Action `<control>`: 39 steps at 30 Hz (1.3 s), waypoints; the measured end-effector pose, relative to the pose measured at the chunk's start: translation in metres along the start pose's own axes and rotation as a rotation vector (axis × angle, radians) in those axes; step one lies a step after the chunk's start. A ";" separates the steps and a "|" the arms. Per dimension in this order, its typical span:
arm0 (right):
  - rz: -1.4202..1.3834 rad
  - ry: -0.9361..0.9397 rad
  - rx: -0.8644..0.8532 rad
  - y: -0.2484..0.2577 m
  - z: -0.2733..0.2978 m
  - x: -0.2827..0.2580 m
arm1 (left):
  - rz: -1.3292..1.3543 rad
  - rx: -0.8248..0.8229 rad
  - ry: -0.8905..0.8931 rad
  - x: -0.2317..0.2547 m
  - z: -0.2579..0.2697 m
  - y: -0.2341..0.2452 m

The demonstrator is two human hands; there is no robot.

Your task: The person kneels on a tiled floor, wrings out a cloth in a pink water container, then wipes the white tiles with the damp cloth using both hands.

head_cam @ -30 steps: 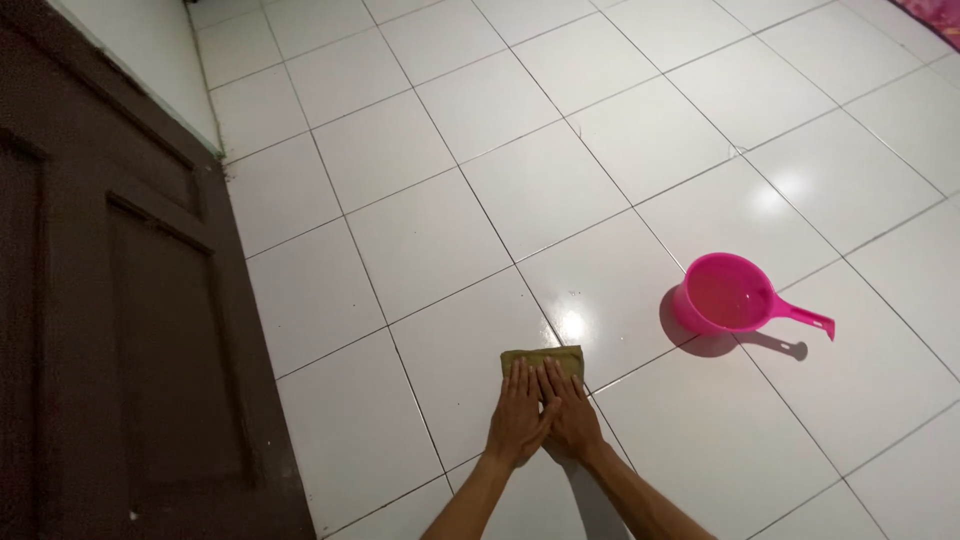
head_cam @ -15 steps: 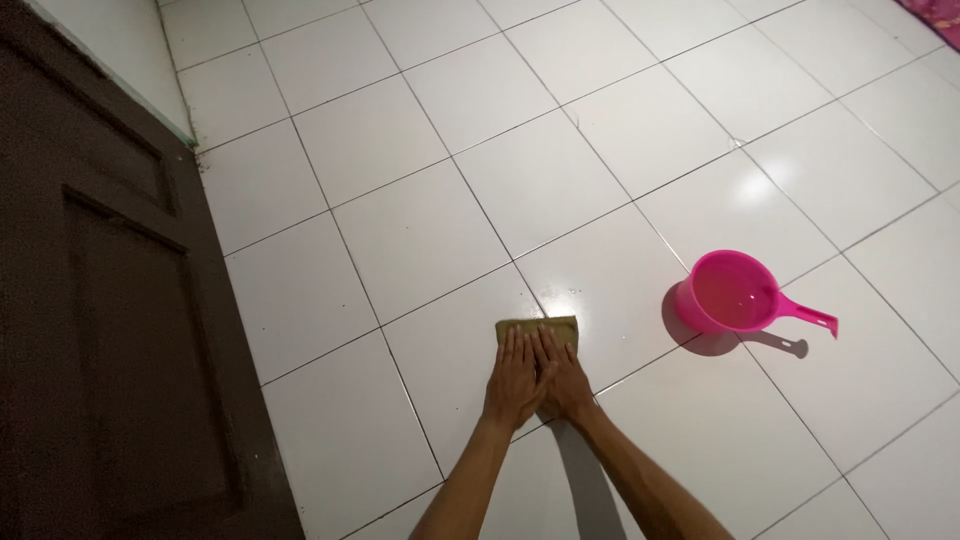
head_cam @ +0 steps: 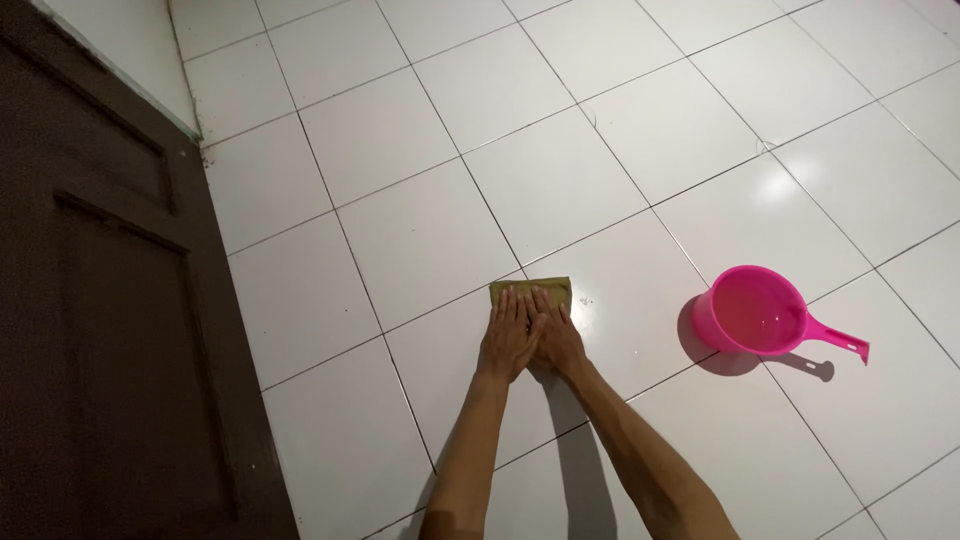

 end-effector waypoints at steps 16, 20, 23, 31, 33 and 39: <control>0.022 0.060 0.206 0.020 0.109 -0.043 | 0.011 0.150 -0.107 0.026 0.108 0.003; -0.047 0.055 0.224 0.012 0.105 -0.038 | -0.053 0.116 -0.100 0.021 0.107 -0.009; -0.047 0.021 0.094 0.011 0.087 -0.037 | 0.002 0.038 -0.042 0.019 0.091 0.005; -0.102 0.016 -0.001 -0.003 0.012 -0.014 | 0.009 0.002 0.005 0.006 0.030 0.022; -0.094 0.031 -0.003 -0.003 0.000 -0.013 | 0.028 -0.027 0.032 0.000 0.019 0.021; -0.065 0.029 -0.021 0.020 -0.003 -0.018 | 0.043 -0.072 0.066 0.000 0.010 0.024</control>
Point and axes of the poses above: each hand's wrist, its own z-axis away from the middle knuckle, its own y-axis out of the back of the hand, x = y × z, the point moved 10 cm from there along -z, towards the middle knuckle, and after that the axes turned 14 degrees about x, right-handed, at the moved point
